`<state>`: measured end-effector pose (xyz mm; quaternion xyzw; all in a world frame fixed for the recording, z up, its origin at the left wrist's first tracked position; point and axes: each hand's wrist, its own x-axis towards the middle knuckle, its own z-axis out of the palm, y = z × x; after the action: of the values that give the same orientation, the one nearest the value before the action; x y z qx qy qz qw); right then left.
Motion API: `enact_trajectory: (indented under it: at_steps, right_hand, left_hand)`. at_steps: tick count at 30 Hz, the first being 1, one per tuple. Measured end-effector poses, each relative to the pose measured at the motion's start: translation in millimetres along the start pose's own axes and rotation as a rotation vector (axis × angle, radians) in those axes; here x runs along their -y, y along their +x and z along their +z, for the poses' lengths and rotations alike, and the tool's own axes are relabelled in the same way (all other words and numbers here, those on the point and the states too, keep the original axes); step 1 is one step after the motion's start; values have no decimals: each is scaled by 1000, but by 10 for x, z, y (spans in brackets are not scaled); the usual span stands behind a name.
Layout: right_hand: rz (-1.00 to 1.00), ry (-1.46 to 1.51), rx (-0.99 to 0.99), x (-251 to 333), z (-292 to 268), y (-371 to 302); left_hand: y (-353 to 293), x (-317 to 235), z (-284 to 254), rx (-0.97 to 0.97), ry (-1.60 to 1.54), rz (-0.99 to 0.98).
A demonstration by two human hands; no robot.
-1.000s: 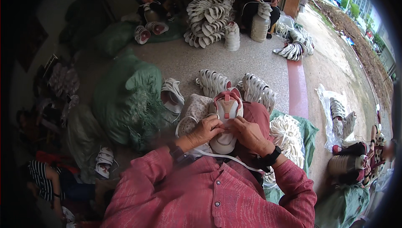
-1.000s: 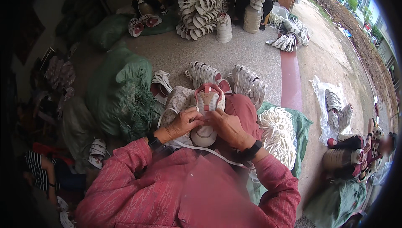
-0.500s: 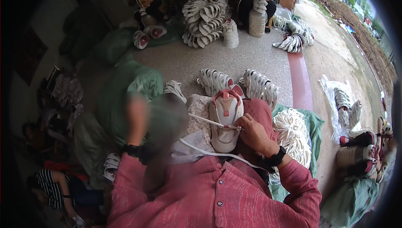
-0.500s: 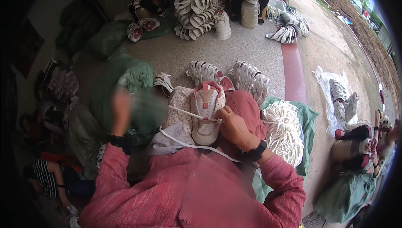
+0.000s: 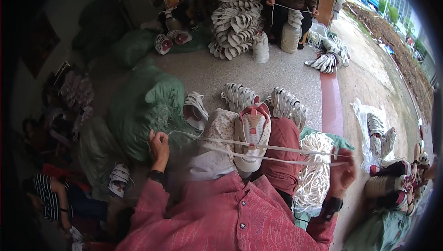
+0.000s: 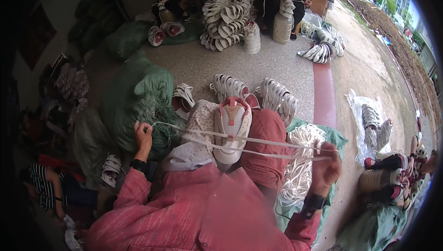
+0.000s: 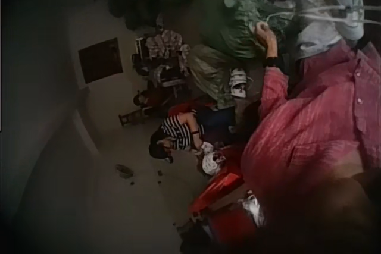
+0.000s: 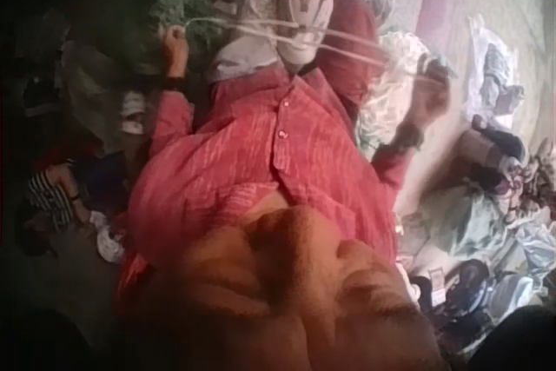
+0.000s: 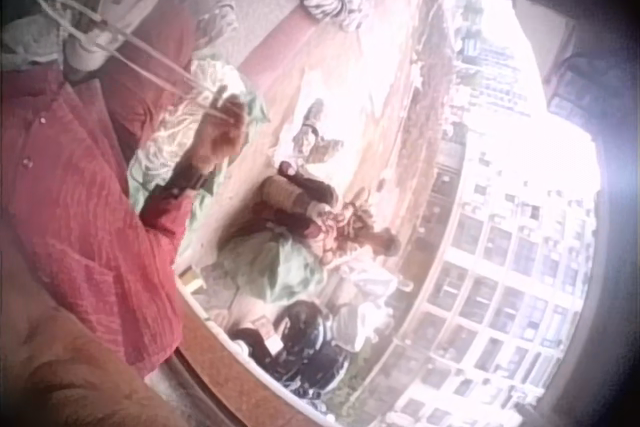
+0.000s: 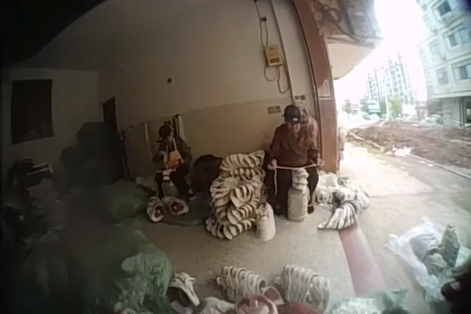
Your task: The person sits on the floor and threads a white shoelace through the eyelets of a white and pink sneaker. They pull the lace through the holes and adjust the tension repeatedly to ensure it is properly seated.
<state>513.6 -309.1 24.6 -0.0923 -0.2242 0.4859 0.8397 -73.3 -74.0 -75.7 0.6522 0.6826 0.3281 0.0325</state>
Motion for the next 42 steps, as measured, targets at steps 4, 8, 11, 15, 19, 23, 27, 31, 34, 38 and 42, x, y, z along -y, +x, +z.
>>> enact_trajectory:
  at_steps: [4,8,11,15,19,23,27,31,34,38,42]
  right_hand:
    - [-197,258,28,799,-222,-98]
    - [-224,233,-140,1519,-620,-474]
    - [-351,22,-186,1817,-970,-778]
    - [-306,-2,-280,2247,-1654,-1173]
    - [-257,-87,-440,2446,-1885,-1427]
    - [-122,-40,-756,1934,-2354,-1117]
    - [-130,-63,-1008,1702,-2679,-923]
    - [-41,-196,-993,1643,-2684,-923]
    - [83,-167,-952,1336,-2754,-893]
    - [5,-360,-790,1927,-2596,-808]
    - [149,-756,-730,506,-1741,-14]
  left_hand:
    - [136,195,3,4,-903,-460]
    - [286,65,53,122,-1716,-685]
    - [445,-494,-207,168,-1931,-806]
    - [642,-183,-326,196,-1767,-809]
    - [941,857,-383,81,-1506,-721]
    - [1193,2456,-1393,518,-1649,-212]
    - [1208,2806,-1824,-687,-600,-735]
    - [1095,2820,-2082,-1006,-176,-445]
    - [1221,2682,-2753,-1052,-298,-228]
    - [1239,1559,-1268,-291,-843,-410]
    - [953,-617,-855,335,-816,-218]
